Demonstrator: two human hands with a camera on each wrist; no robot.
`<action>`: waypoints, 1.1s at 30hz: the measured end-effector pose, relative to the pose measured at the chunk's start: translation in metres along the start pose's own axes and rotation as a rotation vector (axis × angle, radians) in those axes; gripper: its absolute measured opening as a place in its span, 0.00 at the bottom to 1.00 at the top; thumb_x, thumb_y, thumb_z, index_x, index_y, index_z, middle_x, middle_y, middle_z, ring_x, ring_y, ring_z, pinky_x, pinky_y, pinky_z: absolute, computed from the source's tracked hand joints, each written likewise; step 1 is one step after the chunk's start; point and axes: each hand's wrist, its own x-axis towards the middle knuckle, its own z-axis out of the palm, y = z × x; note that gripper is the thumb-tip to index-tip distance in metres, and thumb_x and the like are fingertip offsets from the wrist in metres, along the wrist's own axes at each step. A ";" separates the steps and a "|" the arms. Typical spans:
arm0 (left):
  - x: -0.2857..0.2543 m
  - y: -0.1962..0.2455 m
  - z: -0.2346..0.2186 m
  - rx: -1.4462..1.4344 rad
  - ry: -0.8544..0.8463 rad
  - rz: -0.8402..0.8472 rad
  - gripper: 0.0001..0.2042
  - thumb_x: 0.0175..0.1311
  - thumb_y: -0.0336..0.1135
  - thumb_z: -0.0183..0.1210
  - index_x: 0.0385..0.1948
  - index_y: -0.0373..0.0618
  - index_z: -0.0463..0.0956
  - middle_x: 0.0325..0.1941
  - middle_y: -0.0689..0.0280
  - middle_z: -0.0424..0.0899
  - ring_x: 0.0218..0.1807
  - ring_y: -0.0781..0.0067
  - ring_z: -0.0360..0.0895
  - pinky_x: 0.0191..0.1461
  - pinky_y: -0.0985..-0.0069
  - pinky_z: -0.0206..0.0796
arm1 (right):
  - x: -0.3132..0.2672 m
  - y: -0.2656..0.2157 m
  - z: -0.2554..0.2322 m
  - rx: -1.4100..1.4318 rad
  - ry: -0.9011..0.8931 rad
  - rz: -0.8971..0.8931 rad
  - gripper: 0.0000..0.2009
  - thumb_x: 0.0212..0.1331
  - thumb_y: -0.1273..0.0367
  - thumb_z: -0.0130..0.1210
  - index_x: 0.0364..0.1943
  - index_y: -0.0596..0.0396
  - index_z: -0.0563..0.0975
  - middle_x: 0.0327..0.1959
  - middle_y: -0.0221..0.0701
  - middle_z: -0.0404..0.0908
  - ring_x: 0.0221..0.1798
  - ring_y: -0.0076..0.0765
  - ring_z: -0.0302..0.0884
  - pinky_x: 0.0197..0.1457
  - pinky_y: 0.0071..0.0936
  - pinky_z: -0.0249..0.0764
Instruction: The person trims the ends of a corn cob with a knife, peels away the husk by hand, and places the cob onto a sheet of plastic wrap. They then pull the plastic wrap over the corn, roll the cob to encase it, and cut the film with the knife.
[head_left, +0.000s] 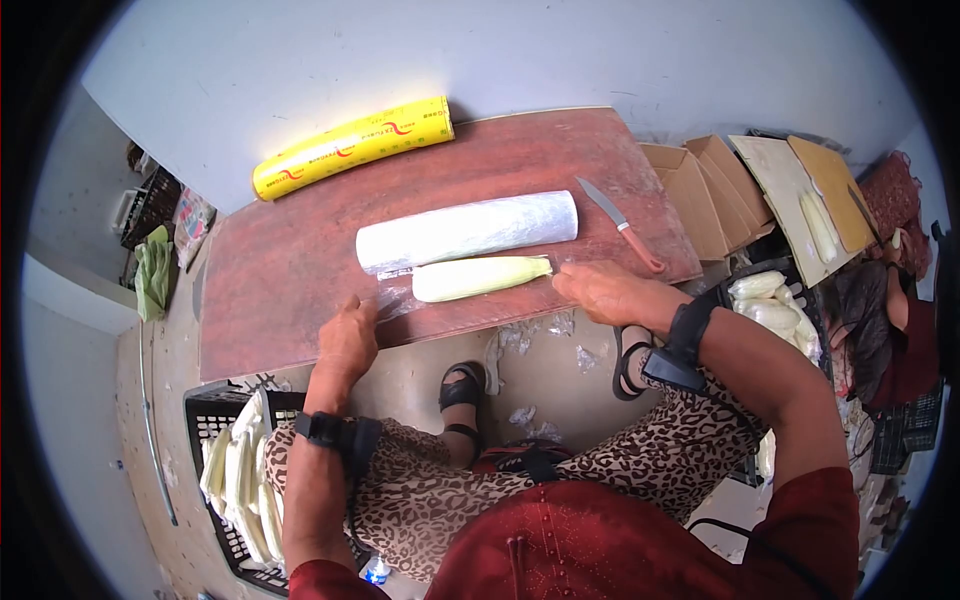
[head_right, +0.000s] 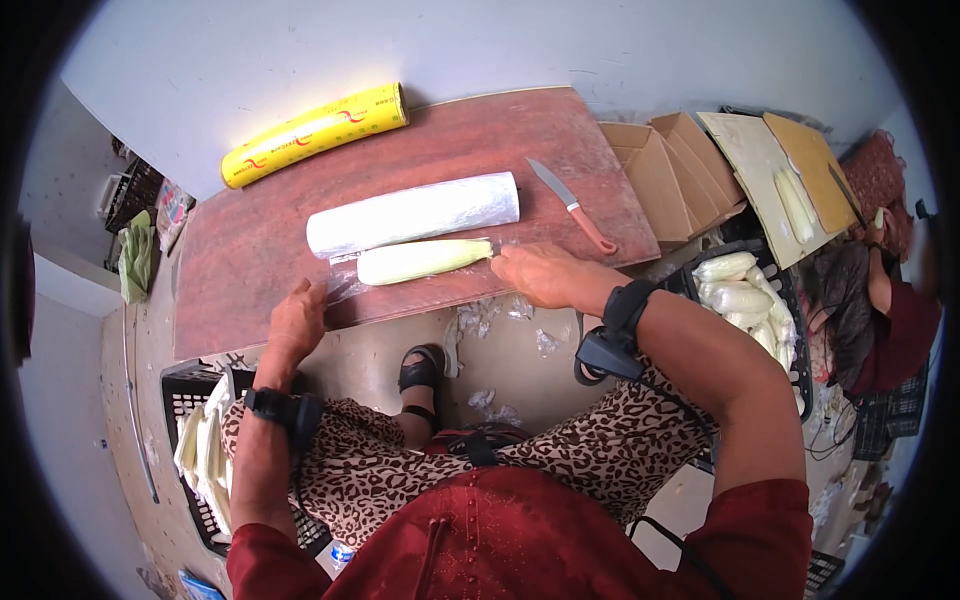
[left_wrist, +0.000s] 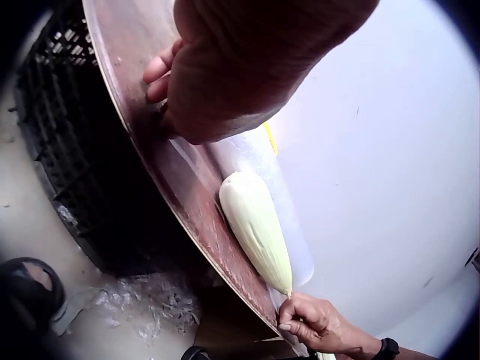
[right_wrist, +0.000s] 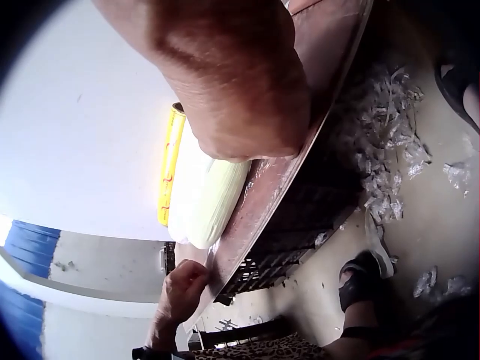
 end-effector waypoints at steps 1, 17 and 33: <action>-0.001 0.000 -0.001 -0.001 0.000 -0.011 0.05 0.60 0.28 0.51 0.35 0.42 0.74 0.40 0.52 0.76 0.43 0.45 0.77 0.45 0.55 0.70 | -0.001 0.000 -0.003 -0.010 -0.026 0.022 0.06 0.54 0.76 0.50 0.37 0.59 0.72 0.40 0.45 0.74 0.46 0.56 0.75 0.46 0.47 0.72; 0.000 0.029 0.013 0.122 0.256 0.323 0.03 0.54 0.29 0.54 0.28 0.44 0.71 0.32 0.60 0.73 0.40 0.58 0.74 0.45 0.65 0.66 | 0.035 -0.029 0.010 -0.343 0.420 -0.183 0.22 0.52 0.71 0.57 0.53 0.54 0.68 0.47 0.35 0.67 0.51 0.40 0.67 0.50 0.36 0.61; 0.007 0.022 0.011 -0.004 0.329 0.210 0.02 0.54 0.28 0.54 0.28 0.44 0.70 0.31 0.58 0.74 0.36 0.52 0.74 0.41 0.61 0.66 | 0.052 -0.026 0.009 -0.370 0.368 -0.200 0.18 0.45 0.76 0.56 0.43 0.57 0.68 0.38 0.35 0.70 0.45 0.40 0.70 0.47 0.33 0.65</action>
